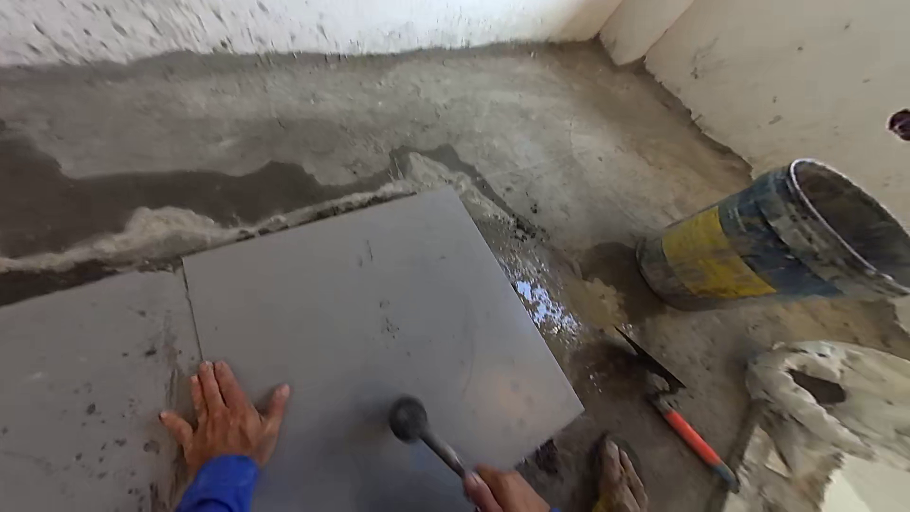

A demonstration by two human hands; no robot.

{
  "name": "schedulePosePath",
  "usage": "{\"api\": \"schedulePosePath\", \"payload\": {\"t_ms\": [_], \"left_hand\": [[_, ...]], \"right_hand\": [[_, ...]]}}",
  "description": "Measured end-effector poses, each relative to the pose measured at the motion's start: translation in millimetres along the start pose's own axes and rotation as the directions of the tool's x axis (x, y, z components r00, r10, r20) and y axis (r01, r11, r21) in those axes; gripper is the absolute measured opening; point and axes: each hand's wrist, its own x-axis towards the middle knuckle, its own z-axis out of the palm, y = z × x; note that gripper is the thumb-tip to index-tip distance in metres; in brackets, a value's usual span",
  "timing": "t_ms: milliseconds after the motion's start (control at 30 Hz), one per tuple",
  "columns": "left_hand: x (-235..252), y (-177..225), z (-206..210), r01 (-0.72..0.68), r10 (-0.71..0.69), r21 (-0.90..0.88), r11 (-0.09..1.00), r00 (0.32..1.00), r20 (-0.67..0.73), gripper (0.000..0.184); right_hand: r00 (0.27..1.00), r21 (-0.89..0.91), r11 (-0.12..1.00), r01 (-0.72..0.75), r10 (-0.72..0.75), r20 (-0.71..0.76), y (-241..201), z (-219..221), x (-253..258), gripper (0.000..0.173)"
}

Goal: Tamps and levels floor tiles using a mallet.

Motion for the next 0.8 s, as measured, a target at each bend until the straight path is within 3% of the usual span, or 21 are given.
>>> {"api": "schedulePosePath", "payload": {"t_ms": [100,200,267,367,433,567,667,767,800], "left_hand": [[-0.8,1.0,-5.8,0.006,-0.005,-0.021,1.000,0.998,0.060,0.122],[-1.8,3.7,-15.5,0.033,-0.029,-0.028,0.999,0.992,0.125,0.118],[0.7,5.0,-16.1,0.038,-0.031,-0.047,0.998,0.991,0.126,0.119],[1.7,8.1,-20.5,0.051,-0.041,-0.067,0.996,0.988,0.147,0.118],[0.9,8.2,-24.2,0.047,-0.039,-0.046,0.998,0.986,0.161,0.117],[2.2,9.1,-22.6,0.037,-0.033,-0.022,0.999,0.987,0.156,0.118],[1.4,8.6,-21.7,0.040,-0.037,-0.015,0.999,0.987,0.156,0.118],[4.2,9.0,-19.1,0.030,-0.028,-0.015,0.999,0.990,0.137,0.116],[4.0,8.5,-18.8,0.030,-0.027,-0.014,0.999,0.990,0.140,0.116]], "right_hand": [[0.996,0.071,0.994,0.081,-0.078,-0.043,-40.5,-9.3,36.1,0.064],[0.997,0.004,1.000,0.009,-0.009,0.076,-73.1,-12.9,76.3,0.060],[0.995,-0.030,0.997,0.077,-0.075,0.070,-79.5,-9.1,73.9,0.056],[0.972,-0.129,0.970,0.207,-0.189,0.139,-53.0,5.2,41.8,0.060],[0.956,-0.226,0.963,0.143,-0.076,0.283,-31.3,9.2,22.0,0.063],[0.949,-0.265,0.929,0.257,-0.191,0.250,16.7,9.8,-12.9,0.069],[0.938,-0.311,0.934,0.176,-0.063,0.340,18.8,-5.8,-14.8,0.069],[0.913,-0.279,0.874,0.399,-0.350,0.211,22.5,-5.4,-17.8,0.070],[0.904,-0.290,0.860,0.419,-0.364,0.226,21.4,-4.6,-16.0,0.072]]}}
